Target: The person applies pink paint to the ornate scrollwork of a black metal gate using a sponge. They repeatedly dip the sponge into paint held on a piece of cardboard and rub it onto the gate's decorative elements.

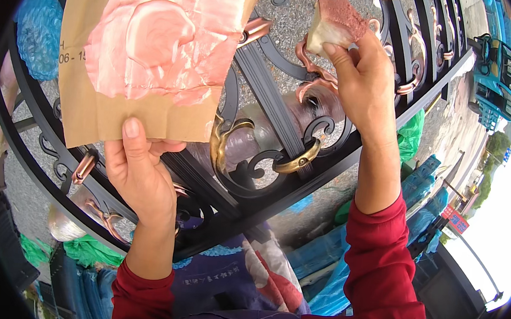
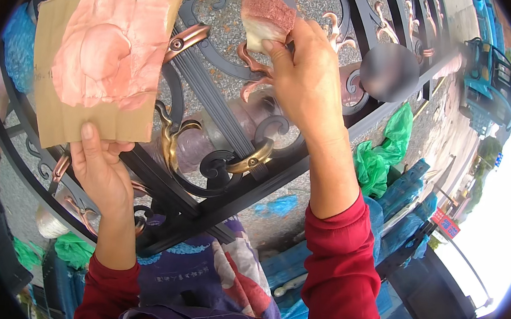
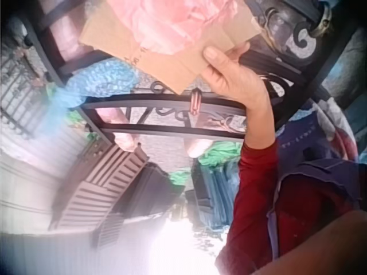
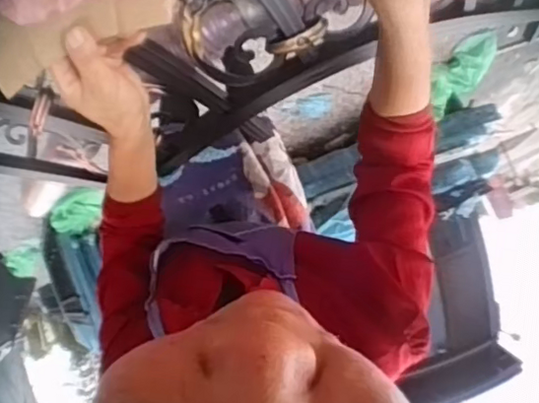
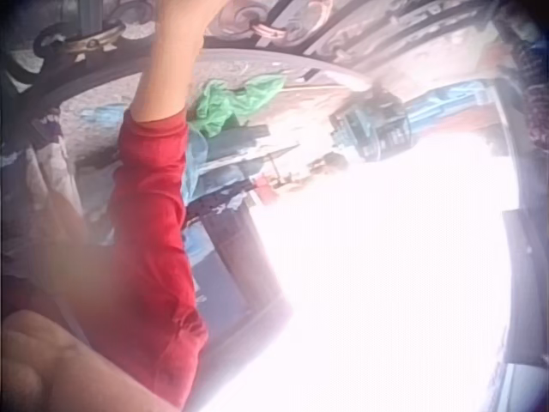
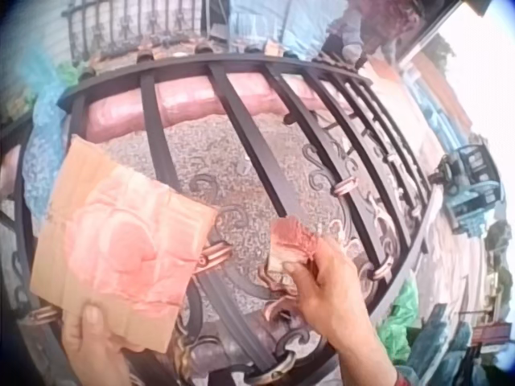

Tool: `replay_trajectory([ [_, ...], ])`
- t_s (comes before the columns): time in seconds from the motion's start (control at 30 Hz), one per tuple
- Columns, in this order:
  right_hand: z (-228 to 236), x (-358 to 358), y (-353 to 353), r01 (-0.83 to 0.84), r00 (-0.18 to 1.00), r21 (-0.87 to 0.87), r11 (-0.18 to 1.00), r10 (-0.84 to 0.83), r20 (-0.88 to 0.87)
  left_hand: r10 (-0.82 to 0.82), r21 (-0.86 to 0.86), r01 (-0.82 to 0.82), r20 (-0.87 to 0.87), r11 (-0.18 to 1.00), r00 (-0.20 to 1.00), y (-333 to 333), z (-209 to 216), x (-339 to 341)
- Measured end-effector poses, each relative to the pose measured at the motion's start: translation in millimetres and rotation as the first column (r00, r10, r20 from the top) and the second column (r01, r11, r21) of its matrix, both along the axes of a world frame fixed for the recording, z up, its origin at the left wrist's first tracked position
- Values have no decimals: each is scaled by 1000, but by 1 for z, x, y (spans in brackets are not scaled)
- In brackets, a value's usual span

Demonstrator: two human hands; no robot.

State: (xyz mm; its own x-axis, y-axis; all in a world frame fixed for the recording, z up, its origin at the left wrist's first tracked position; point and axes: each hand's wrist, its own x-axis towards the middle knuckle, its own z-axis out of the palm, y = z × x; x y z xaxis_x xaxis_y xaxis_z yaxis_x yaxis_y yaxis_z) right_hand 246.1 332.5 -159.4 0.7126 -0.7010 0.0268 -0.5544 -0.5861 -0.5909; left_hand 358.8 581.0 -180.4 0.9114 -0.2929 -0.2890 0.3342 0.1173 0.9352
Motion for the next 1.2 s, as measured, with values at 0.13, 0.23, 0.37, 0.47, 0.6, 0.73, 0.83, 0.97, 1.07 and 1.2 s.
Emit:
replay_trajectory([
  [0.13, -2, -9, -2, 49, 996, -16, 999, -48, 81, 18, 15, -18, 1, 1000, 1000, 0, 0, 0],
  [0.23, 10, -5, 11, 145, 987, 122, 982, -153, 56, 2, 13, -2, 10, 1000, 1000, 2, -2, 0],
  [0.37, 1, 0, 11, 59, 998, 73, 996, -61, 33, 14, 18, -14, -4, 1000, 1000, -1, 1, 0],
  [0.47, 0, -2, 7, 119, 964, 192, 974, -159, 212, 28, 23, -28, -4, 999, 1000, 1, 0, 0],
  [0.6, 5, 1, 13, 53, 994, 126, 991, -64, 89, 24, 13, -24, -2, 1000, 1000, 0, 1, 0],
  [0.73, 0, -12, 10, 133, 978, 194, 972, -161, 133, 42, 32, -41, -29, 999, 999, -2, 3, -1],
  [0.83, 0, -13, 8, 154, 957, 246, 957, -207, 205, 0, 15, 0, 6, 1000, 1000, 3, 0, 1],
  [0.97, 4, 0, 14, 42, 997, 83, 996, -47, 58, 11, 14, -11, -1, 1000, 1000, -2, 1, -1],
  [1.07, 8, -10, 11, 75, 996, 136, 988, -80, 33, 8, 9, -8, 4, 1000, 1000, 0, 1, 1],
  [1.2, 8, -20, 9, 153, 956, 275, 949, -213, 203, 13, 18, -13, 4, 1000, 1000, 1, 1, 0],
])
